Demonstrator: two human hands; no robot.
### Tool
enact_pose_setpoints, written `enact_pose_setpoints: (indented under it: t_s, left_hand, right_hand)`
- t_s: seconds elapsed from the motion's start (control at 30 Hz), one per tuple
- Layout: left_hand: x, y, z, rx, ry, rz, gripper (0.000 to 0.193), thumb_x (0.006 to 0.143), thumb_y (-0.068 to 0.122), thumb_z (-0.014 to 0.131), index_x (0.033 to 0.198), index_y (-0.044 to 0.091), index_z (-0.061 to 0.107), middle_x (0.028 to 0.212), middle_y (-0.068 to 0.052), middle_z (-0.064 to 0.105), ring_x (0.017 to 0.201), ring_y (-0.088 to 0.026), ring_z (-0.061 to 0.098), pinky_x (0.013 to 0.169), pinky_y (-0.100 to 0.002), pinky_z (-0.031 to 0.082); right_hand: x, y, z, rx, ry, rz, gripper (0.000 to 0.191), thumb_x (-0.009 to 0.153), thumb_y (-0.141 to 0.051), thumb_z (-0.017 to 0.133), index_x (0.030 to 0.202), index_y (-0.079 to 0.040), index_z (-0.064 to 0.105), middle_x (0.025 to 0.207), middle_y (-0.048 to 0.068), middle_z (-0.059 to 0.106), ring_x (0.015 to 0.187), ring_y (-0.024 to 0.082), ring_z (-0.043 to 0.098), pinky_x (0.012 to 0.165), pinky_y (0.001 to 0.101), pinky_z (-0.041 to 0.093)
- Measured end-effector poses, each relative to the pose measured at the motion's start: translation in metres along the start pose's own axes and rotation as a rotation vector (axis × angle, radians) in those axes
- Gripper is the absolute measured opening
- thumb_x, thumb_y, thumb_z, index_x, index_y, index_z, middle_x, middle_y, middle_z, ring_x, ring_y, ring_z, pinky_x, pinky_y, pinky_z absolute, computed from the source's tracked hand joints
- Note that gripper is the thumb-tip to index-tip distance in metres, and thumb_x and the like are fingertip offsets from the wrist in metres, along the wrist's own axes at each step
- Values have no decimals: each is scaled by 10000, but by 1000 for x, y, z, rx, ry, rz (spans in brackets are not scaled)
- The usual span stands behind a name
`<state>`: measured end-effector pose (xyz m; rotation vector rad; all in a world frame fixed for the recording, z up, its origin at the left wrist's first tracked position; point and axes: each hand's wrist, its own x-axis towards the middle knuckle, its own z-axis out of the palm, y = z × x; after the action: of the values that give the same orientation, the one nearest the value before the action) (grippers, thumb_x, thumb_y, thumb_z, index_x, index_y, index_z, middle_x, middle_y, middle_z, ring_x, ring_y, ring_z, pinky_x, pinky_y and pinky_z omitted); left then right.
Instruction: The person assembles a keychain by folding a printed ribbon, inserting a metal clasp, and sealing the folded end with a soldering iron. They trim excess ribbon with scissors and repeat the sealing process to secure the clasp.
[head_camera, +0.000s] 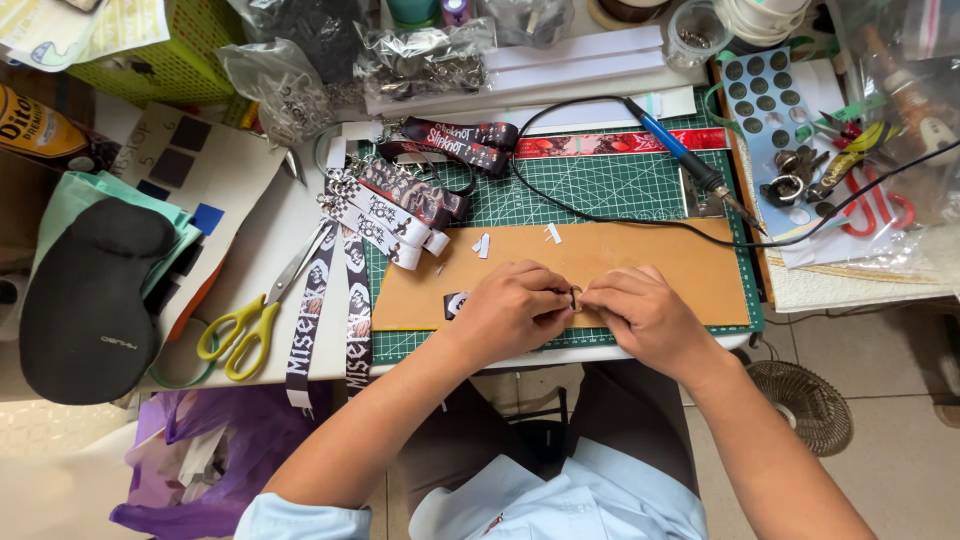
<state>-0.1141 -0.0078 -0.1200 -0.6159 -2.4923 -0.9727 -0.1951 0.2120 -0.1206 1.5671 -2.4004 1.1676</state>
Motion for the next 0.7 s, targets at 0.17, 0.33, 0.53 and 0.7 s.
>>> enact_pose_setpoints:
  t_s: [0.17,0.33,0.53,0.7]
  left_hand:
    - [-2,2,0,53,-3,12,96,849,135,783,900,56,766,1001,-45,740,979,-244,690,851,-380,547]
    - [-6,6,-5,120,-33,55,143,876,140,757,973,35,765,1079,-61,732,1020,-241,679,868,-367,542]
    - [-8,11,-9,179,-91,63,151,906,187,755,985,58,758,1092,-53,701,1020,-228,668,846,-372,509]
    - [-6,7,-17,206,-128,155,177,903,225,747,1005,83,778,1092,-22,678,1014,-208,658,837,-368,511]
  right_hand:
    - [0,0,-3,-16,-37,-29,304,770,19,711,1051,-92,742,1007,41,696,964,253,660,847,384,483]
    - [1,-5,-5,-96,-79,-66,364,731,46,680,1063,-91,742,991,52,668,965,264,641,841,398,481]
    - [-1,-11,-3,-138,-59,-93,360,746,42,677,1076,-92,725,1003,47,657,971,263,635,831,401,473]
    - [-3,-14,-4,-163,-53,-124,376,738,36,678,1090,-90,718,1009,40,654,972,261,634,832,400,472]
